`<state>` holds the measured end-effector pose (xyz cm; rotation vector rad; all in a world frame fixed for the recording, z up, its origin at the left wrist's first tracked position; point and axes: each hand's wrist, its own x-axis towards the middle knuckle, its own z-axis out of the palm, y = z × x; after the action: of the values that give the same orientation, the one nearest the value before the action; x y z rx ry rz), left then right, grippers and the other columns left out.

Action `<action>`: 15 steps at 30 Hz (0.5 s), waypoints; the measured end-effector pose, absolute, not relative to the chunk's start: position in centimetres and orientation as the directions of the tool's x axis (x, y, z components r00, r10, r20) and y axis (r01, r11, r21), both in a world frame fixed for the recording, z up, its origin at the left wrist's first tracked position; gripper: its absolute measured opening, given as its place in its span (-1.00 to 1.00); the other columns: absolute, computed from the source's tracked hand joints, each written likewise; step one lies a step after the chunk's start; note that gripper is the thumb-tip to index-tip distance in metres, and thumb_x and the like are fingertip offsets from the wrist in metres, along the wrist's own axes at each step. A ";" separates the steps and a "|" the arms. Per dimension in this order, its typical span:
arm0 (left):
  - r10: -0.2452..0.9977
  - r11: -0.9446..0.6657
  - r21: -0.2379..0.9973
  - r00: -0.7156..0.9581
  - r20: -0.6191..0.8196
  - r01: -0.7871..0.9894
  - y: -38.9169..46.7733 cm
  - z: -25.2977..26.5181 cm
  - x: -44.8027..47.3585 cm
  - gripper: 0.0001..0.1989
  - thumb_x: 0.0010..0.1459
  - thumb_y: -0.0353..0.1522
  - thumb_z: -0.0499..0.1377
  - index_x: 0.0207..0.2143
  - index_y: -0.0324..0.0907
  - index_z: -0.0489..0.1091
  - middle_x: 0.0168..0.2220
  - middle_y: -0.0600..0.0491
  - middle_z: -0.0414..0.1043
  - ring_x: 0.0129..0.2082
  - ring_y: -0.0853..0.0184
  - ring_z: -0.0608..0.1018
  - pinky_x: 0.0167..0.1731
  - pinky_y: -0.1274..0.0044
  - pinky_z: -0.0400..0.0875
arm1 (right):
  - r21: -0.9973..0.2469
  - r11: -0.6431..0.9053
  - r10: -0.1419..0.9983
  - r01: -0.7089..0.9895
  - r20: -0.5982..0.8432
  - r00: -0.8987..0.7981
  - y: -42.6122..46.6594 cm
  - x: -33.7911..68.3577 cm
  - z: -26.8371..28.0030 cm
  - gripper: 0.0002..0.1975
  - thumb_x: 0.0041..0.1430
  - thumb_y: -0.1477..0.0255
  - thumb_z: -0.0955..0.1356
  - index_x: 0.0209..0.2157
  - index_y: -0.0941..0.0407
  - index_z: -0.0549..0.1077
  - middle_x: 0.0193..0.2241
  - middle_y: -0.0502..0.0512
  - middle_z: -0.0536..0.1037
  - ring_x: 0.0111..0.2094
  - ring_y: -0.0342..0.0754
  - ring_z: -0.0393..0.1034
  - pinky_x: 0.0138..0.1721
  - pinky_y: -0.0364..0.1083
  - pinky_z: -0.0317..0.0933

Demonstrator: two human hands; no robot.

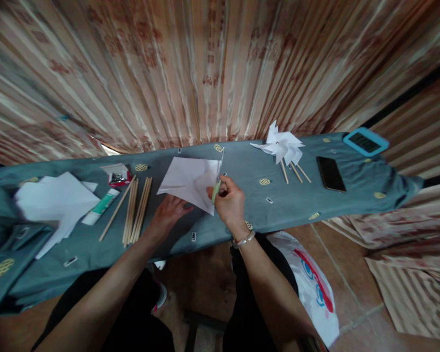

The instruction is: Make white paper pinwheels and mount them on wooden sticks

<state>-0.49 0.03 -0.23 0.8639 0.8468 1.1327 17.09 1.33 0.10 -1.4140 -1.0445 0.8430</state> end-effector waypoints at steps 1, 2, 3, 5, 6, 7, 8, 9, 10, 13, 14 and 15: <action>0.974 0.185 0.909 0.196 -0.117 -0.375 -0.2 -0.3 -0.1 -0.57 -0.19 -0.24 0.45 -0.21 -0.05 0.49 -0.06 -0.01 0.56 0.05 0.10 0.53 -0.05 0.36 0.48 | -0.983 0.027 0.932 0.181 0.090 0.350 1.3 16.8 0.0 -0.56 -0.14 0.22 0.50 -0.19 0.09 0.47 -0.61 -0.18 0.37 -0.55 -0.18 0.22 -0.42 -0.13 0.17; 0.976 0.183 0.917 0.175 -0.127 -0.354 -0.3 -0.4 0.1 -0.62 -0.17 -0.22 0.44 -0.25 -0.05 0.50 -0.09 -0.02 0.57 0.03 0.09 0.54 -0.04 0.34 0.48 | -0.975 0.031 0.934 0.221 0.107 0.341 1.3 16.5 0.0 -0.57 -0.11 0.23 0.49 -0.18 0.09 0.48 -0.61 -0.18 0.37 -0.55 -0.18 0.22 -0.42 -0.13 0.17; 0.979 0.187 0.923 0.142 -0.147 -0.337 -0.3 -0.4 0.3 -0.65 -0.15 -0.19 0.43 -0.28 -0.06 0.50 -0.13 -0.03 0.59 0.01 0.08 0.56 -0.04 0.33 0.48 | -0.969 0.034 0.938 0.246 0.116 0.327 1.3 16.2 -0.1 -0.58 -0.08 0.23 0.48 -0.17 0.09 0.48 -0.61 -0.17 0.37 -0.55 -0.17 0.22 -0.42 -0.13 0.16; 0.978 0.208 0.919 0.047 -0.204 -0.334 -0.2 -0.3 0.4 -0.67 -0.11 -0.15 0.41 -0.31 -0.07 0.50 -0.19 -0.05 0.60 -0.05 0.06 0.59 -0.07 0.30 0.51 | -0.966 0.032 0.950 0.258 0.110 0.293 1.2 15.7 -0.2 -0.59 -0.05 0.22 0.46 -0.16 0.08 0.47 -0.60 -0.15 0.38 -0.53 -0.15 0.25 -0.42 -0.12 0.18; 0.973 0.214 0.911 -0.004 -0.231 -0.352 -0.1 -0.2 0.4 -0.66 -0.10 -0.14 0.40 -0.29 -0.07 0.49 -0.19 -0.05 0.59 -0.06 0.06 0.59 -0.10 0.29 0.53 | -0.968 0.026 0.955 0.249 0.097 0.280 1.2 15.4 -0.2 -0.58 -0.05 0.20 0.46 -0.15 0.08 0.47 -0.60 -0.14 0.39 -0.53 -0.14 0.26 -0.42 -0.12 0.19; 0.966 0.219 0.900 -0.046 -0.254 -0.378 0.0 -0.1 0.3 -0.65 -0.08 -0.14 0.39 -0.25 -0.06 0.48 -0.17 -0.04 0.59 -0.06 0.06 0.59 -0.13 0.30 0.55 | -0.971 0.018 0.960 0.239 0.084 0.268 1.2 15.2 -0.3 -0.57 -0.05 0.19 0.45 -0.14 0.08 0.47 -0.58 -0.13 0.40 -0.52 -0.12 0.28 -0.41 -0.11 0.21; 0.959 0.219 0.887 -0.076 -0.272 -0.407 0.1 0.0 0.3 -0.63 -0.07 -0.14 0.38 -0.21 -0.05 0.46 -0.13 -0.04 0.58 -0.04 0.07 0.59 -0.16 0.31 0.56 | -0.973 0.012 0.963 0.231 0.073 0.259 1.3 15.0 -0.4 -0.55 -0.06 0.18 0.45 -0.13 0.08 0.46 -0.57 -0.12 0.42 -0.52 -0.12 0.29 -0.40 -0.11 0.22; 0.954 0.215 0.876 -0.098 -0.282 -0.431 0.3 0.1 0.1 -0.61 -0.05 -0.13 0.37 -0.18 -0.05 0.44 -0.09 -0.03 0.57 -0.03 0.08 0.58 -0.20 0.33 0.58 | -0.974 0.006 0.966 0.228 0.065 0.250 1.3 14.9 -0.5 -0.54 -0.06 0.18 0.46 -0.12 0.08 0.46 -0.55 -0.11 0.44 -0.51 -0.11 0.29 -0.40 -0.10 0.23; 0.951 0.208 0.871 -0.115 -0.286 -0.445 0.4 0.2 0.0 -0.60 -0.02 -0.13 0.36 -0.15 -0.05 0.42 -0.07 -0.03 0.56 -0.03 0.09 0.58 -0.23 0.36 0.59 | -0.974 0.002 0.968 0.225 0.059 0.243 1.3 14.8 -0.6 -0.54 -0.06 0.17 0.46 -0.12 0.08 0.46 -0.54 -0.09 0.45 -0.51 -0.11 0.30 -0.39 -0.10 0.24; 0.946 0.175 0.879 -0.172 -0.275 -0.444 0.9 0.2 -0.6 -0.59 0.03 -0.12 0.31 -0.11 -0.07 0.39 -0.08 -0.01 0.56 -0.07 0.14 0.60 -0.29 0.42 0.59 | -0.976 -0.011 0.974 0.217 0.038 0.222 1.2 14.4 -0.7 -0.51 -0.09 0.14 0.48 -0.13 0.09 0.47 -0.52 -0.05 0.49 -0.50 -0.10 0.33 -0.38 -0.10 0.26; 0.944 0.157 0.886 -0.197 -0.264 -0.436 1.0 0.1 -0.9 -0.58 0.04 -0.11 0.30 -0.09 -0.08 0.38 -0.11 -0.01 0.57 -0.10 0.16 0.61 -0.30 0.44 0.58 | -0.978 -0.018 0.977 0.207 0.027 0.211 1.1 14.3 -0.6 -0.49 -0.10 0.13 0.49 -0.13 0.10 0.48 -0.50 -0.03 0.51 -0.48 -0.09 0.35 -0.38 -0.10 0.26; 0.945 0.159 0.891 -0.197 -0.263 -0.426 1.2 0.0 -1.3 -0.57 0.05 -0.10 0.29 -0.08 -0.09 0.37 -0.14 0.00 0.57 -0.12 0.18 0.61 -0.30 0.45 0.57 | -0.981 -0.025 0.982 0.194 0.013 0.191 0.9 14.2 -0.6 -0.48 -0.10 0.12 0.50 -0.13 0.11 0.48 -0.48 -0.01 0.52 -0.47 -0.09 0.37 -0.39 -0.10 0.26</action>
<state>-1.28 1.24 0.00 0.6114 1.1613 1.3886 14.23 0.94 -0.57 -1.4408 -1.2001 0.9699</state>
